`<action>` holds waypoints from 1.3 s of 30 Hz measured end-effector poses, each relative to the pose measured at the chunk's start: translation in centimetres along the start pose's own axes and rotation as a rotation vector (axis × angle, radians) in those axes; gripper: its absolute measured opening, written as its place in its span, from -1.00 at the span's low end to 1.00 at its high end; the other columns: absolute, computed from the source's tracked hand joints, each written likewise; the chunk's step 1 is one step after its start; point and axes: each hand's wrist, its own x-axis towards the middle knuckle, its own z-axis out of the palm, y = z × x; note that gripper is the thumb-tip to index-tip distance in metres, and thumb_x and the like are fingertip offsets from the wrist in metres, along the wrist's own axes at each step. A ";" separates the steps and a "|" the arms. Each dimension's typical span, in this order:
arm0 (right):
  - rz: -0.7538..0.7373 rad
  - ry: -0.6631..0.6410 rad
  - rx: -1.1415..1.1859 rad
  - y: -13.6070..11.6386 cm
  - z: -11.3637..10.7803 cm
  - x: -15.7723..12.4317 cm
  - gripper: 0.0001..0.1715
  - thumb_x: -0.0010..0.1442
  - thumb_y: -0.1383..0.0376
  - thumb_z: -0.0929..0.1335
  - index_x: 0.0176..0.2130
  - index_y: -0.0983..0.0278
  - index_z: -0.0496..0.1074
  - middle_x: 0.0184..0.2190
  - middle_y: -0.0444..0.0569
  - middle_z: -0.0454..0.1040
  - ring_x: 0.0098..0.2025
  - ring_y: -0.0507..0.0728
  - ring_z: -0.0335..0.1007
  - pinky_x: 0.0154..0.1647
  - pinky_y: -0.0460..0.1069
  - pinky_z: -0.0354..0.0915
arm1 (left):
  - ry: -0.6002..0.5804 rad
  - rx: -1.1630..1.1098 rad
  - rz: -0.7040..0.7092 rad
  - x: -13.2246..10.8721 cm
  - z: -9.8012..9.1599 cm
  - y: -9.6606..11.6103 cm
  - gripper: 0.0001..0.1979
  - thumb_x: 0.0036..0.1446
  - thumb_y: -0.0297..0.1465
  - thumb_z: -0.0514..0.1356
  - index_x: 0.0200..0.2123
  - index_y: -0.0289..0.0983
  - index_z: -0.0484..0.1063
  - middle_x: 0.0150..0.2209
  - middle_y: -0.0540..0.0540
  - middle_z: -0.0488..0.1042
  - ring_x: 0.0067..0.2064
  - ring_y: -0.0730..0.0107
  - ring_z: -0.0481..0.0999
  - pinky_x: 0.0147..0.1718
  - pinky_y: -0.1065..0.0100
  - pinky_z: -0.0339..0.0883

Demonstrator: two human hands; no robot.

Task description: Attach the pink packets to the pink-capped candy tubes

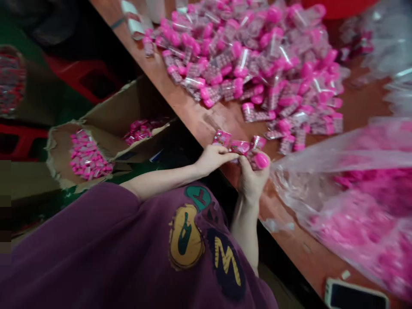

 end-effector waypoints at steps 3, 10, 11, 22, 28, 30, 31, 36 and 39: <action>-0.018 -0.003 0.010 -0.2 0.5 -0.5 -0.57 0.15 0.06 0.50 -0.08 0.14 0.35 -0.33 -0.20 0.34 -0.31 0.04 0.36 -0.16 -0.01 0.40 | 0.033 0.001 -0.004 -0.1 0.1 0.2 -0.59 -0.12 -0.15 0.57 -0.62 -0.32 0.52 -0.59 0.03 0.43 -0.47 0.53 0.34 -0.39 0.40 0.20; -0.059 -0.117 0.045 -0.1 -1.5 -0.4 -0.62 0.24 0.04 0.50 -0.08 0.12 0.37 -0.31 -0.19 0.32 -0.30 0.04 0.34 -0.17 0.01 0.41 | -0.171 -0.033 -0.110 0.2 -0.6 0.6 -0.71 0.09 -0.23 0.48 -0.49 -0.33 0.61 -0.52 -0.07 0.56 -0.47 0.49 0.46 -0.39 0.41 0.28; -0.068 -0.134 0.044 -0.2 -1.8 -0.3 -0.61 0.23 0.04 0.51 -0.09 0.12 0.38 -0.31 -0.19 0.32 -0.31 0.03 0.33 -0.17 0.01 0.41 | -0.181 -0.029 -0.109 0.1 -0.6 0.7 -0.72 0.10 -0.25 0.47 -0.49 -0.33 0.61 -0.51 -0.07 0.57 -0.46 0.49 0.47 -0.38 0.40 0.30; 0.142 -0.049 0.325 -1.1 -1.5 -1.8 -0.54 0.31 -0.08 0.38 0.00 0.04 0.14 -0.19 -0.21 0.45 -0.58 -0.07 0.22 -0.56 -0.07 0.24 | 0.019 -0.154 -0.143 0.2 -0.3 0.7 -0.69 0.09 -0.30 0.52 -0.54 -0.30 0.54 -0.55 -0.01 0.50 -0.50 0.54 0.43 -0.41 0.42 0.29; 0.249 -0.125 0.363 -2.0 -1.1 -4.7 -0.58 0.34 -0.10 0.36 -0.12 0.11 0.20 -0.37 -0.26 0.46 -0.62 -0.08 0.31 -0.68 -0.12 0.21 | 0.098 -0.168 -0.107 -0.1 0.1 0.2 -0.67 0.14 -0.25 0.48 -0.52 -0.28 0.51 -0.54 0.02 0.47 -0.49 0.56 0.42 -0.41 0.43 0.29; 0.247 -0.123 0.349 -1.7 -0.6 -5.2 -0.57 0.36 -0.11 0.37 -0.09 0.12 0.22 -0.42 -0.28 0.45 -0.63 -0.08 0.31 -0.71 -0.14 0.18 | 0.114 -0.164 -0.081 -0.4 0.5 -0.1 -0.66 0.15 -0.22 0.48 -0.51 -0.28 0.51 -0.54 0.02 0.47 -0.49 0.56 0.42 -0.40 0.43 0.30; 0.241 -0.111 0.335 -1.6 -0.3 -5.4 -0.56 0.35 -0.12 0.37 -0.08 0.11 0.22 -0.42 -0.28 0.46 -0.64 -0.08 0.31 -0.72 -0.15 0.16 | 0.117 -0.160 -0.072 -0.5 0.6 -0.2 -0.66 0.15 -0.21 0.48 -0.51 -0.28 0.52 -0.54 0.02 0.47 -0.49 0.55 0.43 -0.40 0.42 0.31; 0.217 -0.107 0.258 -1.2 0.3 -5.7 -0.47 0.34 -0.16 0.38 0.02 0.09 0.19 -0.40 -0.28 0.49 -0.67 -0.10 0.25 -0.74 -0.14 0.07 | 0.104 -0.095 -0.022 -1.3 0.9 -0.2 -0.63 0.15 -0.12 0.46 -0.50 -0.26 0.56 -0.51 0.01 0.50 -0.48 0.51 0.44 -0.40 0.39 0.33; 0.174 -0.060 0.225 -1.3 0.0 -5.6 -0.48 0.35 -0.15 0.37 0.05 0.08 0.19 -0.39 -0.27 0.48 -0.65 -0.09 0.26 -0.70 -0.13 0.10 | 0.084 -0.034 0.053 -1.5 0.6 -0.3 -0.65 0.13 -0.12 0.47 -0.50 -0.25 0.60 -0.48 0.01 0.52 -0.45 0.50 0.43 -0.36 0.38 0.34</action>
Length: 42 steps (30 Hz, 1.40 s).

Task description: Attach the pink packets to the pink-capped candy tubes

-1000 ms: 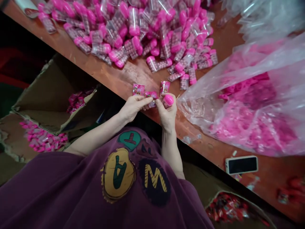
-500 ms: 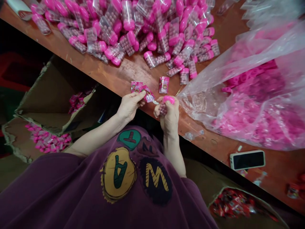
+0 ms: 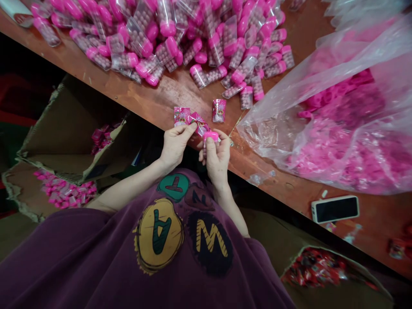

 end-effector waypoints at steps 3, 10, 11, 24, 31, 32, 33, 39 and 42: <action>-0.057 0.091 -0.007 -0.2 -0.3 0.0 -0.55 0.40 -0.15 0.32 0.04 0.06 0.20 -0.37 -0.25 0.48 -0.61 -0.07 0.28 -0.67 -0.12 0.12 | 0.006 0.052 0.046 0.1 -0.4 -0.3 -0.67 0.14 -0.17 0.47 -0.52 -0.25 0.60 -0.50 0.01 0.51 -0.43 0.50 0.42 -0.33 0.39 0.33; -0.116 0.094 0.007 -0.6 0.0 -0.6 -0.61 0.41 -0.11 0.32 0.03 0.03 0.21 -0.23 -0.18 0.57 -0.62 -0.08 0.25 -0.63 -0.10 0.17 | 0.024 0.002 0.029 0.1 -0.1 -0.9 -0.71 0.19 -0.20 0.44 -0.49 -0.24 0.62 -0.50 0.00 0.54 -0.43 0.51 0.45 -0.34 0.41 0.33; -0.116 0.097 -0.008 -0.6 0.1 -0.7 -0.60 0.41 -0.11 0.33 0.04 0.03 0.22 -0.22 -0.18 0.57 -0.61 -0.08 0.25 -0.61 -0.09 0.20 | 0.026 -0.004 0.016 0.1 0.0 -0.8 -0.71 0.19 -0.20 0.44 -0.49 -0.24 0.62 -0.50 0.00 0.53 -0.43 0.51 0.44 -0.34 0.42 0.33; -0.561 -0.134 -0.575 2.9 -2.2 -0.6 -0.58 0.46 0.15 0.33 0.24 0.17 0.34 0.39 0.21 0.39 0.43 0.29 0.37 0.36 0.29 0.44 | -0.059 -0.210 -0.207 -0.6 0.3 -0.5 -0.69 0.07 -0.21 0.52 -0.47 -0.31 0.60 -0.50 0.02 0.54 -0.47 0.58 0.45 -0.39 0.46 0.36; -0.703 -0.201 -0.670 2.7 -2.5 -0.6 -0.54 0.46 0.26 0.33 0.30 0.20 0.31 0.42 0.24 0.36 0.43 0.26 0.38 0.28 0.17 0.53 | -0.067 -0.244 -0.225 -0.5 0.1 -0.3 -0.71 0.01 -0.21 0.55 -0.46 -0.30 0.63 -0.48 0.00 0.58 -0.45 0.58 0.47 -0.35 0.46 0.38; -0.697 -0.167 -0.675 2.7 -2.6 -0.6 -0.53 0.46 0.26 0.33 0.30 0.19 0.30 0.40 0.24 0.39 0.40 0.26 0.42 0.24 0.16 0.56 | -0.076 -0.233 -0.214 -0.5 0.1 -0.3 -0.70 0.01 -0.20 0.55 -0.46 -0.29 0.64 -0.48 0.00 0.58 -0.45 0.57 0.47 -0.35 0.45 0.38; -0.692 -0.127 -0.683 2.6 -2.7 -0.7 -0.52 0.46 0.26 0.34 0.31 0.19 0.29 0.37 0.25 0.42 0.37 0.26 0.46 0.21 0.14 0.58 | -0.084 -0.217 -0.202 -0.6 0.0 -0.3 -0.71 0.01 -0.19 0.55 -0.46 -0.29 0.64 -0.49 0.00 0.58 -0.45 0.56 0.48 -0.35 0.45 0.38; -0.611 -0.123 -0.651 2.2 -2.5 -0.8 -0.54 0.47 0.22 0.33 0.30 0.16 0.30 0.40 0.22 0.39 0.39 0.26 0.44 0.28 0.19 0.53 | -0.080 -0.199 -0.184 -0.6 -0.1 -0.2 -0.72 0.07 -0.21 0.52 -0.46 -0.28 0.63 -0.47 0.00 0.58 -0.42 0.55 0.50 -0.32 0.45 0.39; -0.580 -0.197 -0.555 2.1 -1.9 -0.8 -0.57 0.47 0.21 0.34 0.27 0.16 0.34 0.42 0.17 0.36 0.46 0.26 0.33 0.41 0.25 0.40 | -0.070 -0.247 -0.252 -0.5 0.1 0.1 -0.72 0.08 -0.23 0.52 -0.45 -0.31 0.62 -0.46 0.01 0.57 -0.42 0.57 0.50 -0.32 0.46 0.39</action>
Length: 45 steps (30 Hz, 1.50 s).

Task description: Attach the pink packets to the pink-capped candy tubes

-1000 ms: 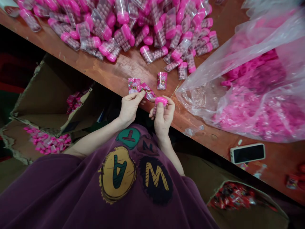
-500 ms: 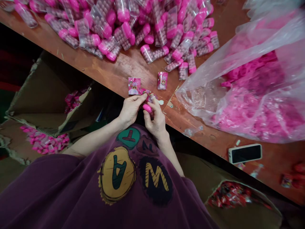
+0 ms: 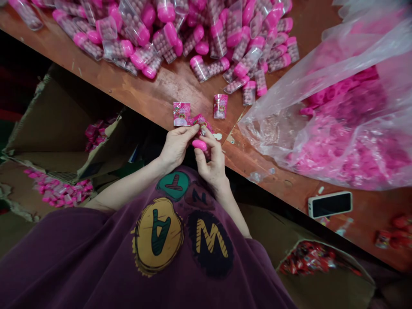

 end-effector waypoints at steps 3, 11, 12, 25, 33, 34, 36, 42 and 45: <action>0.001 -0.009 0.057 -0.4 0.3 0.1 -0.59 0.46 0.19 0.35 0.25 0.16 0.39 0.42 0.15 0.36 0.49 0.28 0.27 0.46 0.28 0.34 | -0.019 -0.037 -0.050 -0.1 0.2 0.3 -0.71 0.09 -0.22 0.52 -0.43 -0.32 0.62 -0.46 0.00 0.56 -0.44 0.58 0.48 -0.35 0.46 0.38; 0.384 0.171 0.538 -1.5 -0.1 0.2 -0.71 0.40 0.09 0.42 0.09 0.04 0.47 0.11 -0.06 0.60 -0.48 -0.05 0.50 -0.43 -0.02 0.54 | -0.002 0.016 0.013 0.3 -0.3 0.3 -0.67 0.21 -0.21 0.44 -0.48 -0.30 0.54 -0.51 0.00 0.51 -0.45 0.55 0.48 -0.35 0.44 0.37; 0.420 0.205 0.609 -1.5 -0.2 0.4 -0.72 0.40 0.08 0.41 0.07 0.04 0.46 0.03 -0.09 0.62 -0.55 -0.08 0.42 -0.52 -0.06 0.46 | 0.013 0.028 0.019 0.4 -0.3 0.2 -0.66 0.22 -0.20 0.43 -0.48 -0.30 0.53 -0.52 0.00 0.50 -0.46 0.55 0.47 -0.35 0.44 0.37; 0.588 0.360 0.719 -1.8 1.6 0.2 -0.57 0.37 0.04 0.43 0.15 0.04 0.34 -0.27 -0.19 0.47 -0.43 -0.03 0.48 -0.42 -0.06 0.51 | 0.055 0.099 0.130 0.0 0.0 -0.9 -0.61 0.17 -0.10 0.45 -0.51 -0.26 0.53 -0.53 0.02 0.49 -0.49 0.56 0.43 -0.43 0.44 0.33; 0.640 0.278 0.770 -1.3 1.7 -0.1 -0.43 0.35 -0.05 0.43 0.22 0.04 0.28 -0.33 -0.20 0.38 -0.38 0.03 0.54 -0.45 -0.05 0.53 | 0.007 0.115 0.067 -0.3 0.0 -0.9 -0.63 0.15 -0.07 0.45 -0.47 -0.23 0.55 -0.51 0.02 0.49 -0.47 0.53 0.44 -0.42 0.42 0.35; 0.650 0.255 0.769 -1.3 1.6 -0.1 -0.42 0.35 -0.07 0.42 0.23 0.04 0.28 -0.34 -0.19 0.38 -0.39 0.04 0.53 -0.46 -0.05 0.52 | 0.002 0.103 0.042 -0.3 0.1 -0.7 -0.63 0.15 -0.07 0.45 -0.46 -0.23 0.55 -0.51 0.02 0.50 -0.47 0.52 0.44 -0.41 0.41 0.36; 0.653 0.233 0.734 -1.3 1.4 0.0 -0.42 0.36 -0.09 0.40 0.24 0.04 0.30 -0.32 -0.17 0.40 -0.43 0.02 0.49 -0.51 -0.07 0.48 | -0.027 0.070 -0.009 -0.5 0.2 -0.3 -0.65 0.15 -0.10 0.46 -0.44 -0.24 0.56 -0.49 0.01 0.51 -0.47 0.51 0.46 -0.40 0.40 0.37; 0.547 0.254 0.492 -1.4 1.2 -0.3 -0.46 0.41 -0.04 0.38 0.27 -0.01 0.26 -0.24 -0.15 0.47 -0.48 -0.04 0.37 -0.57 -0.11 0.33 | -0.140 0.025 -0.073 -0.7 0.4 0.6 -0.77 0.04 -0.35 0.54 -0.27 -0.26 0.61 -0.31 -0.02 0.64 -0.40 0.50 0.53 -0.36 0.41 0.41; 0.447 0.284 0.374 -0.8 1.5 -0.6 -0.43 0.42 -0.01 0.37 0.31 -0.03 0.21 -0.15 -0.10 0.51 -0.41 -0.02 0.41 -0.44 -0.07 0.42 | -0.198 0.014 -0.102 -0.8 0.4 0.6 -0.79 0.09 -0.33 0.51 -0.25 -0.29 0.64 -0.28 -0.05 0.65 -0.34 0.49 0.56 -0.26 0.40 0.43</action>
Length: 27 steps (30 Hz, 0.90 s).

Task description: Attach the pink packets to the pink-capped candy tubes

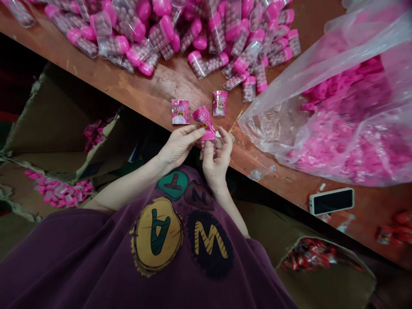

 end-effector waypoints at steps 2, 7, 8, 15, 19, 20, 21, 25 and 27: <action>-0.057 -0.003 -0.055 0.4 0.1 0.0 -0.41 0.42 0.00 0.38 0.32 -0.01 0.21 -0.08 -0.07 0.53 -0.30 0.02 0.49 -0.28 -0.01 0.50 | -0.025 -0.026 -0.017 0.0 0.0 -0.2 -0.77 0.08 -0.31 0.53 -0.26 -0.30 0.64 -0.31 -0.05 0.64 -0.31 0.48 0.57 -0.21 0.40 0.43; 0.067 -0.085 0.059 -0.3 0.0 0.1 -0.41 0.42 -0.05 0.36 0.31 -0.04 0.16 -0.11 -0.11 0.54 -0.37 0.01 0.47 -0.43 -0.06 0.42 | 0.007 -0.027 -0.072 0.0 0.0 -0.2 -0.73 0.08 -0.25 0.53 -0.37 -0.30 0.59 -0.42 -0.02 0.56 -0.42 0.50 0.48 -0.35 0.40 0.39; 0.110 -0.117 0.093 -0.6 -0.1 0.1 -0.39 0.42 -0.04 0.37 0.32 -0.06 0.14 -0.15 -0.14 0.54 -0.44 -0.02 0.41 -0.49 -0.08 0.37 | 0.026 -0.021 -0.068 0.1 -0.1 -0.1 -0.72 0.10 -0.23 0.52 -0.39 -0.29 0.58 -0.43 -0.02 0.55 -0.44 0.50 0.46 -0.39 0.39 0.37; 0.213 -0.262 0.220 -0.6 -1.2 0.1 -0.33 0.41 -0.03 0.39 0.35 -0.11 0.08 -0.43 -0.30 0.40 -0.64 -0.06 0.11 -0.66 -0.12 0.16 | 0.044 -0.022 -0.023 0.7 -0.5 0.2 -0.71 0.09 -0.23 0.52 -0.44 -0.32 0.61 -0.42 -0.05 0.56 -0.41 0.52 0.47 -0.33 0.41 0.37; 0.226 -0.267 0.246 0.4 -0.9 0.4 -0.31 0.40 -0.08 0.37 0.36 -0.11 0.06 -0.43 -0.29 0.36 -0.66 -0.06 0.06 -0.70 -0.11 0.13 | 0.074 -0.029 -0.032 0.5 -0.1 -0.2 -0.73 0.07 -0.26 0.53 -0.42 -0.34 0.63 -0.42 -0.05 0.58 -0.40 0.53 0.48 -0.31 0.42 0.37; 0.219 -0.249 0.229 0.5 -0.8 0.4 -0.29 0.40 -0.07 0.38 0.36 -0.09 0.06 -0.42 -0.27 0.37 -0.63 -0.04 0.13 -0.67 -0.11 0.18 | 0.091 -0.029 -0.027 0.3 0.0 -0.2 -0.74 0.07 -0.28 0.53 -0.41 -0.34 0.63 -0.41 -0.05 0.58 -0.40 0.53 0.49 -0.31 0.43 0.37; 0.206 -0.225 0.206 0.6 -0.7 0.3 -0.28 0.39 -0.06 0.39 0.37 -0.06 0.06 -0.40 -0.25 0.38 -0.59 -0.03 0.21 -0.63 -0.10 0.24 | 0.110 -0.025 -0.020 0.2 0.2 -0.3 -0.75 0.06 -0.29 0.54 -0.41 -0.34 0.63 -0.42 -0.05 0.58 -0.40 0.53 0.49 -0.31 0.43 0.37; 0.124 -0.164 0.146 0.9 -0.4 -0.2 -0.26 0.36 -0.03 0.43 0.35 0.00 0.09 -0.33 -0.20 0.44 -0.48 0.00 0.35 -0.42 -0.05 0.44 | 0.150 -0.023 -0.016 -0.2 0.5 -0.1 -0.78 0.08 -0.33 0.52 -0.43 -0.36 0.63 -0.44 -0.06 0.57 -0.40 0.53 0.50 -0.33 0.44 0.36; 0.143 -0.170 0.162 0.9 -0.4 -0.3 -0.27 0.37 -0.03 0.42 0.34 -0.01 0.09 -0.36 -0.22 0.44 -0.54 -0.02 0.29 -0.48 -0.07 0.38 | 0.144 -0.051 -0.065 -0.2 0.4 -0.2 -0.78 0.10 -0.34 0.51 -0.42 -0.37 0.63 -0.44 -0.07 0.57 -0.40 0.53 0.49 -0.32 0.43 0.36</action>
